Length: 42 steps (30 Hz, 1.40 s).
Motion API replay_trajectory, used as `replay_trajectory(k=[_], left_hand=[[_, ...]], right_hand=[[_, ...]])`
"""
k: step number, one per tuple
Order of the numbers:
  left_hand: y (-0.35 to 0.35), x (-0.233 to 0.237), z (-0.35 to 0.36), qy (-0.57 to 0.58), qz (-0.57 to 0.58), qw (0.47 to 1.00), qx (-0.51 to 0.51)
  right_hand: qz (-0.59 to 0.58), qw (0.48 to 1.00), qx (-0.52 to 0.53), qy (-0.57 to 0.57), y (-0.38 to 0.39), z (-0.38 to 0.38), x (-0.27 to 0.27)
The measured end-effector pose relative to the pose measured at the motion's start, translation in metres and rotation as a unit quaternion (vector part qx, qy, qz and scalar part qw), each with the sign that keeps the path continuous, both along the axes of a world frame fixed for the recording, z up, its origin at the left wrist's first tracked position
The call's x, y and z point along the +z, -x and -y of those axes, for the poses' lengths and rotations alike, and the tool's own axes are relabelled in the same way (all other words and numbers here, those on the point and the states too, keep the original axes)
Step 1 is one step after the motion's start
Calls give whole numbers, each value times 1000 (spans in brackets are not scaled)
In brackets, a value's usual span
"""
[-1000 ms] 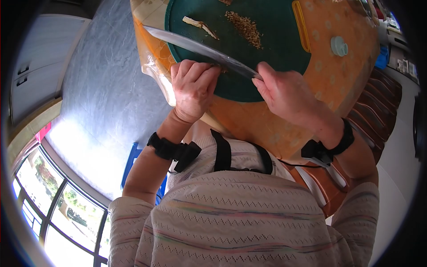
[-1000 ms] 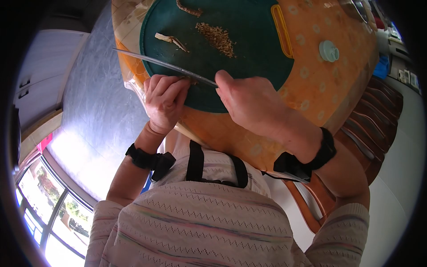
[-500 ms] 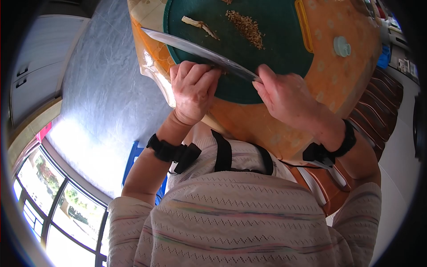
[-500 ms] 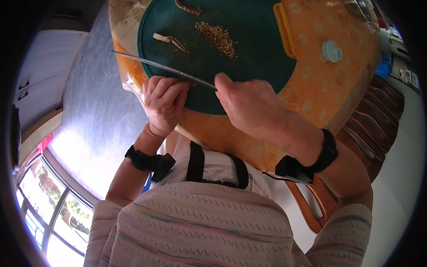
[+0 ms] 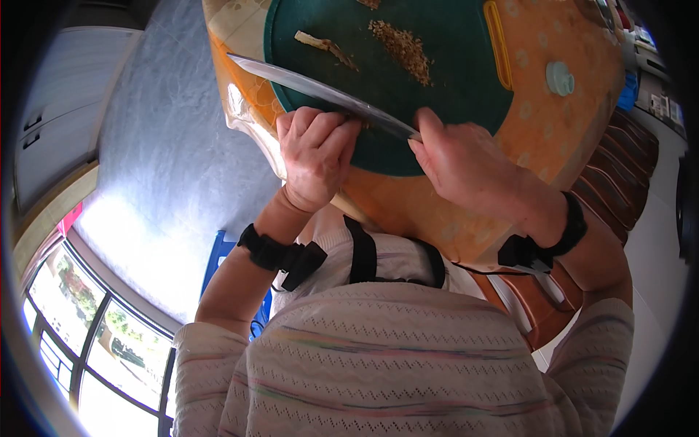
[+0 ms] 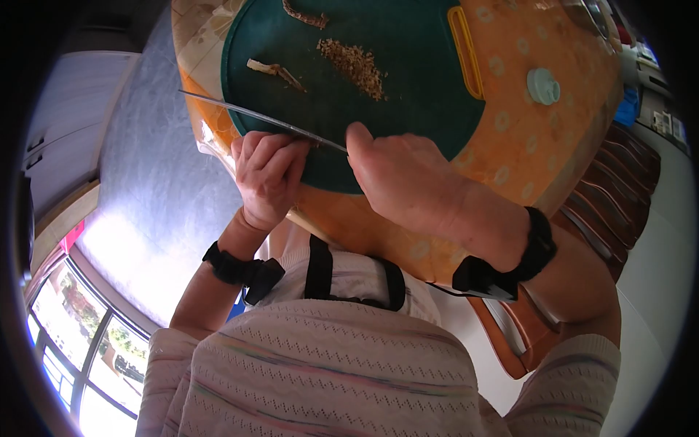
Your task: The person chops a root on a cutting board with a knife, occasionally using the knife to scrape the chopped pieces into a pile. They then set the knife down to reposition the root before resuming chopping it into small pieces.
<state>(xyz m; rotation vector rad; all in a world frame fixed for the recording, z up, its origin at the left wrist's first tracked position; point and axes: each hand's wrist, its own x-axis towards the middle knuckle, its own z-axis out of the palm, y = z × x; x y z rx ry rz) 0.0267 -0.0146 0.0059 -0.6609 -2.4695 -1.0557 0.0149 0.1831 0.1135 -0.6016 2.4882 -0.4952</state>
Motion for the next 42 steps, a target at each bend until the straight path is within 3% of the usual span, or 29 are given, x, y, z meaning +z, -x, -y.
replay_trajectory(k=[5,8,10,15,20,22,42], left_hand=[[2,-2,1,-4,-2,1000,-18],[3,5,0,6,17,1000,-19],[3,6,0,8,12,1000,-21],[-2,2,0,7,47,999,-11],[0,4,-2,26,12,1000,-9],[2,5,0,27,10,1000,-14],[1,5,-13,-17,25,999,-31]], right_hand=[[9,999,-2,-54,-11,7,-4],[-71,997,-12,-10,-23,4,-14],[-29,999,-17,-9,-23,13,-9],[-46,999,-11,-4,-24,13,-9],[-73,997,-28,16,-25,12,-11],[-63,997,-41,-24,-23,17,-9],[25,998,-47,-41,-20,1,-9]])
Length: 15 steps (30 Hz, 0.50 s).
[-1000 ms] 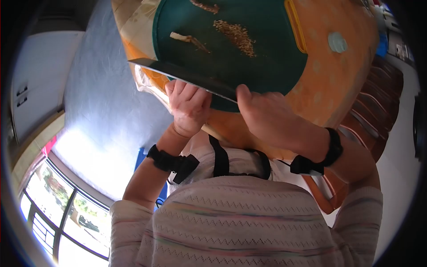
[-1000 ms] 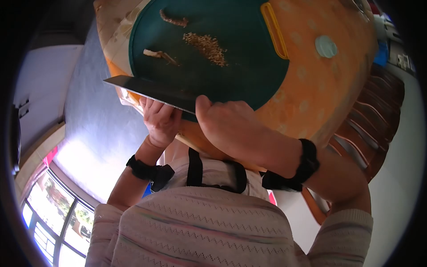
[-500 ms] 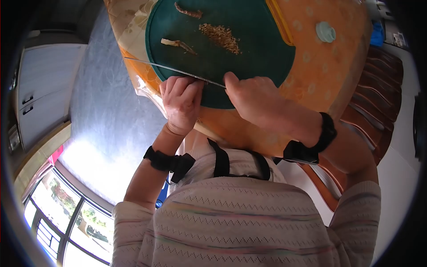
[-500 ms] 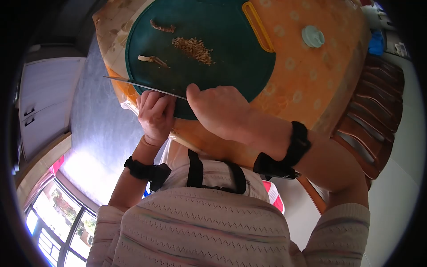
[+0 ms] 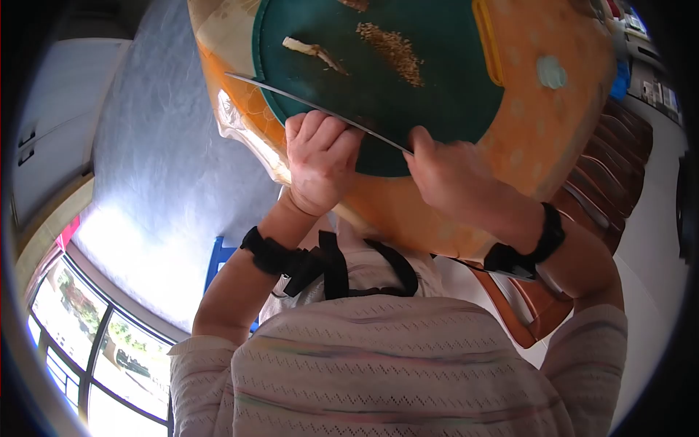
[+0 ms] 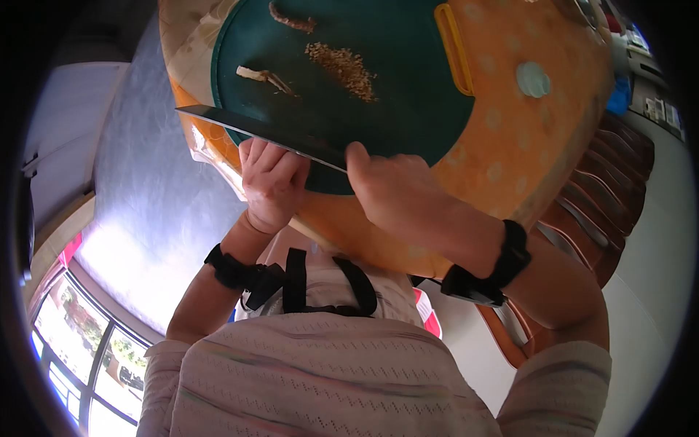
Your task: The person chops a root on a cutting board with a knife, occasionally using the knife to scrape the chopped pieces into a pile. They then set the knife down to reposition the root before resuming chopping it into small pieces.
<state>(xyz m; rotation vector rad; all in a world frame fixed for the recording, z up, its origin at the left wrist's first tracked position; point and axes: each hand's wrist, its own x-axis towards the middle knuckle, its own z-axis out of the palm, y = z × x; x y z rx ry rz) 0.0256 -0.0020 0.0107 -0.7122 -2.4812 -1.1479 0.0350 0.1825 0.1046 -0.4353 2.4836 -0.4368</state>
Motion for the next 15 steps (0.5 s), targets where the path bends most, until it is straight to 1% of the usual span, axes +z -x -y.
replay_trajectory(k=[4,5,7,9,13,15], left_hand=[[2,0,-3,7,-37,999,14],[0,3,-1,14,-24,1000,14],[-6,3,-3,22,-12,1000,11],[-7,2,-7,27,-23,998,45],[-10,-1,-11,28,-41,997,67],[-11,-1,-11,28,-39,996,74]], right_hand=[[-5,1000,12,3,7,-1,-1],[-11,1000,13,6,8,1,0],[-63,997,7,40,7,-1,-3],[-65,997,6,41,5,-1,-3],[-61,997,4,46,13,2,-3],[-75,996,21,46,14,7,-5]])
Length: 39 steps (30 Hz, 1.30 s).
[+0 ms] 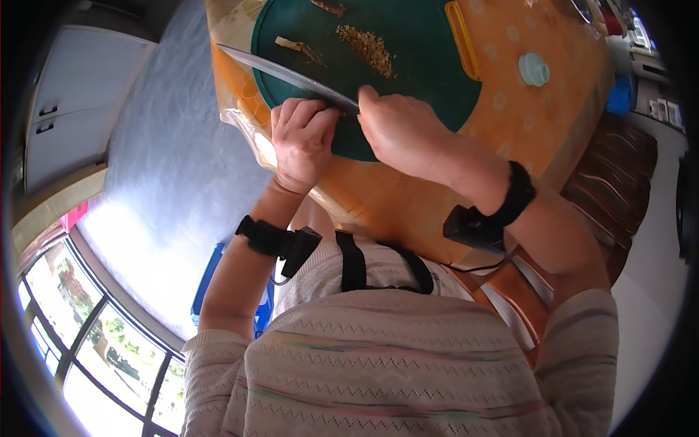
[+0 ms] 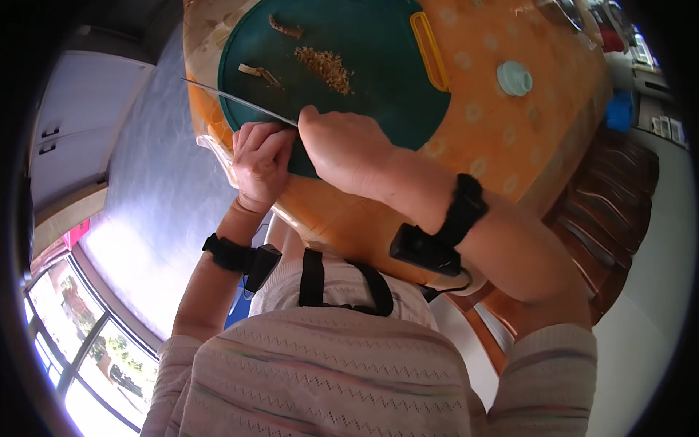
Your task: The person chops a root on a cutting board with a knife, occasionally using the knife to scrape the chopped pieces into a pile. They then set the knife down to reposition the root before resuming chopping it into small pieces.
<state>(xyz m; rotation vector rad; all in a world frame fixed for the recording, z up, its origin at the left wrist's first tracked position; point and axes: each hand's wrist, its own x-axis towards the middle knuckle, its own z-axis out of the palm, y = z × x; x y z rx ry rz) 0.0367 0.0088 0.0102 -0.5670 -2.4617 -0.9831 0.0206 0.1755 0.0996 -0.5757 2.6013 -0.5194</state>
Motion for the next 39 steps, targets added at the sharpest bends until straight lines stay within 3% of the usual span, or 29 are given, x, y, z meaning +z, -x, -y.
replay_trajectory(k=[18,27,33,36,38,39], left_hand=[[-3,-5,-1,-27,-4,999,28],[-3,-3,0,-20,2,1000,24],[-5,-4,0,-23,20,999,17],[2,4,0,-13,14,1000,4],[-2,12,9,7,22,1000,-9],[-3,23,14,-40,62,997,-8]], right_hand=[[3,1000,3,29,2,-14,7],[-18,999,41,5,6,-13,7],[32,998,22,-45,-3,-8,2],[-18,999,22,-32,-4,-9,0],[19,1000,11,-6,-4,-8,2],[13,1000,7,0,-4,-9,1]])
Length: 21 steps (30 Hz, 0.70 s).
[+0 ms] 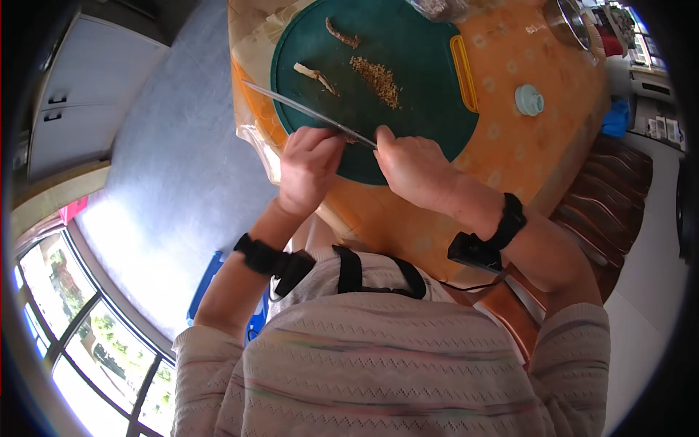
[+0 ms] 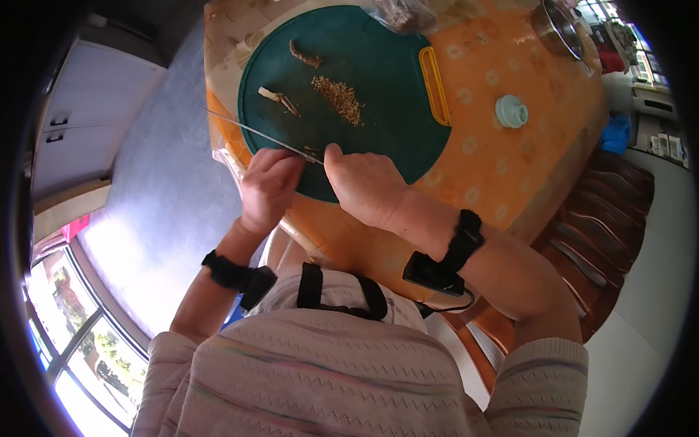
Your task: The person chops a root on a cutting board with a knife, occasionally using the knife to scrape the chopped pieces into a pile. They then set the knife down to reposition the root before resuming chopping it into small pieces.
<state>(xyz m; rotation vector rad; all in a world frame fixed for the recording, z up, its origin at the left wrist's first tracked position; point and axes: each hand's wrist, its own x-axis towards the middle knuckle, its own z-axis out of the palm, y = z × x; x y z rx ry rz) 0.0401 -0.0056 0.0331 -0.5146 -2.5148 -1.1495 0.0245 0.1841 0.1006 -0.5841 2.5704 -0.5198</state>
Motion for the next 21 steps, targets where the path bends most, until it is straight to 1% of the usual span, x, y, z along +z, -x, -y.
replay_trajectory(k=[1,2,3,4,5,7,8,9,10,11,13,15,17,19,21], left_hand=[[1,8,6,-48,46,998,1],[8,27,14,-41,52,997,31],[13,51,21,-34,64,995,63],[25,71,23,-22,22,997,67],[44,82,22,-12,-26,997,71],[86,73,19,56,-95,994,16],[99,64,15,53,-93,994,18],[109,54,7,162,-99,982,11],[114,44,4,270,-100,958,3],[114,42,4,268,-94,959,1],[110,40,6,285,-11,958,-3],[105,41,7,279,1,960,-3],[101,44,4,269,13,963,-6],[102,51,-1,269,-11,963,-5],[102,46,2,280,2,960,2]], right_hand=[[-20,1000,6,13,0,-2,-3],[-36,999,11,25,-2,-4,-7],[-29,999,6,28,-5,-4,-8],[-15,1000,6,15,-4,-3,-6],[-6,1000,8,0,-1,-2,-4],[5,1000,9,0,1,-2,-3],[18,1000,9,1,2,-2,-2],[21,1000,11,-1,4,1,1],[30,999,18,-22,6,3,6],[40,998,24,-42,7,5,10],[46,997,29,-52,3,8,11],[46,996,35,-62,1,9,11],[22,999,24,-43,-5,7,6],[13,999,24,-45,-6,5,1],[-2,999,24,-44,-5,5,2]])
